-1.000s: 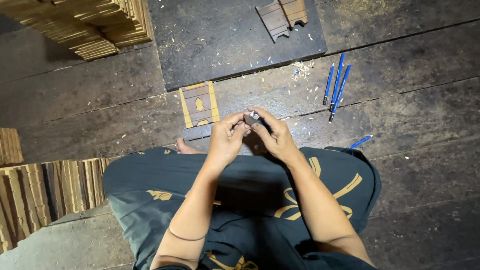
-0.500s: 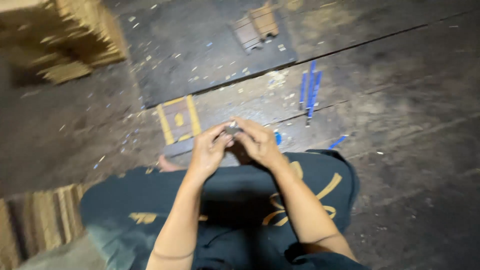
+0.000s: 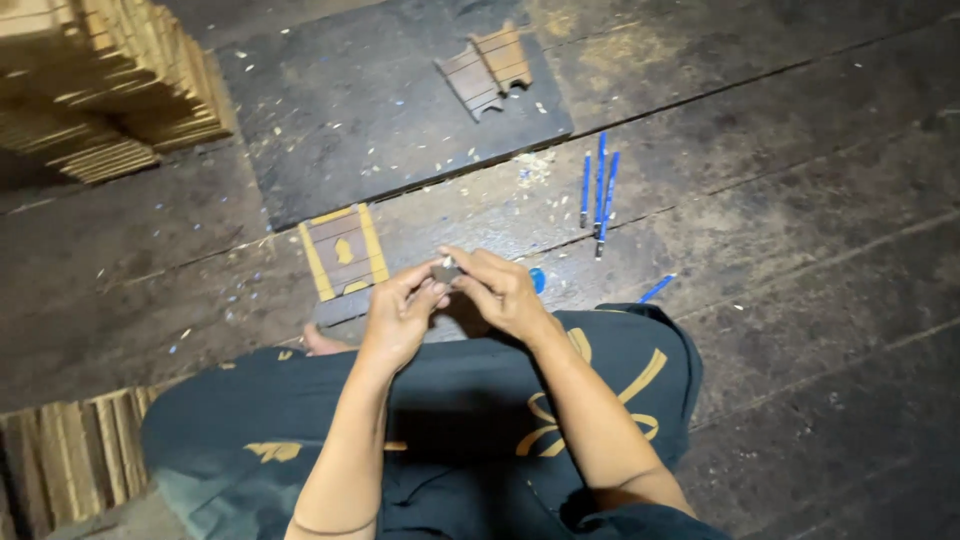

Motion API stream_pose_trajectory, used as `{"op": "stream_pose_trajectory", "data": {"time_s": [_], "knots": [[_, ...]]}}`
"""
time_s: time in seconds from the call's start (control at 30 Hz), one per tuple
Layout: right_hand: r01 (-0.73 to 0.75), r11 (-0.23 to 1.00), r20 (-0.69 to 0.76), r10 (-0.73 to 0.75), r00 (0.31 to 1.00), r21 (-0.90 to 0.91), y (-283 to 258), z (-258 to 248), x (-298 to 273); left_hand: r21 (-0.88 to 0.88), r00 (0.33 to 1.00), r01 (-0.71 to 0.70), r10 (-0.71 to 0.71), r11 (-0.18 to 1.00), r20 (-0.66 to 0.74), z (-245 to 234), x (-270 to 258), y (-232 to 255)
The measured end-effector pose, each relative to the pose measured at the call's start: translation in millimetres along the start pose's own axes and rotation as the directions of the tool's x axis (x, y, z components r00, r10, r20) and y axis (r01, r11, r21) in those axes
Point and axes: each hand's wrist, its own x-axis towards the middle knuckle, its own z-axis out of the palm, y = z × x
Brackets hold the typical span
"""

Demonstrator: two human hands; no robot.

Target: The person sits on the floor and uses a wooden template to trace a decorative shape onto small rectangular wooden pieces. They use a pencil to draw the outline and then set the marked pieces aside.

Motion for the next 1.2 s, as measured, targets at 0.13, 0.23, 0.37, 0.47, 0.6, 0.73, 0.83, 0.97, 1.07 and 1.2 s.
{"op": "stream_pose_trajectory", "data": {"time_s": [0.13,0.23,0.37,0.47,0.6,0.73,0.83,0.97,1.07,1.2], "knots": [[0.050,0.999,0.022,-0.050,0.998,0.018,4,-1,0,-0.035,0.999,-0.022,0.022,0.999,-0.024,1,1,-7],[0.069,0.997,0.043,-0.068,0.997,-0.028,13,-1,-1,-0.028,0.998,-0.067,0.067,0.997,-0.001,0,3,-3],[0.084,0.996,0.048,-0.082,0.995,-0.020,17,-2,-3,0.011,0.996,-0.093,0.093,0.996,0.008,-3,3,-10],[0.064,0.997,0.043,-0.062,0.997,-0.047,22,2,-5,-0.004,0.995,-0.099,0.099,0.995,0.024,-7,3,-7],[-0.078,0.993,-0.267,0.053,0.962,-0.086,64,-56,-3,0.007,0.992,-0.011,0.010,1.000,0.124,-19,-38,60],[-0.064,0.993,-0.252,0.038,0.967,-0.095,56,-43,6,0.030,0.995,0.062,-0.059,0.998,-0.084,-27,-45,75],[-0.179,0.983,-0.196,0.181,0.964,0.025,47,3,-4,-0.034,0.994,0.052,-0.055,0.998,-0.091,-28,-21,28],[-0.126,0.972,-0.012,0.131,0.991,0.199,16,16,-6,0.018,0.998,-0.008,0.009,1.000,-0.064,-15,-13,3],[-0.124,0.965,0.048,0.115,0.992,0.233,9,17,-3,0.061,0.997,-0.033,0.036,0.998,-0.063,-7,-11,2],[-0.095,0.971,0.061,0.084,0.995,0.218,-6,13,5,0.106,0.994,-0.080,0.087,0.991,-0.063,-3,-9,0]]}}
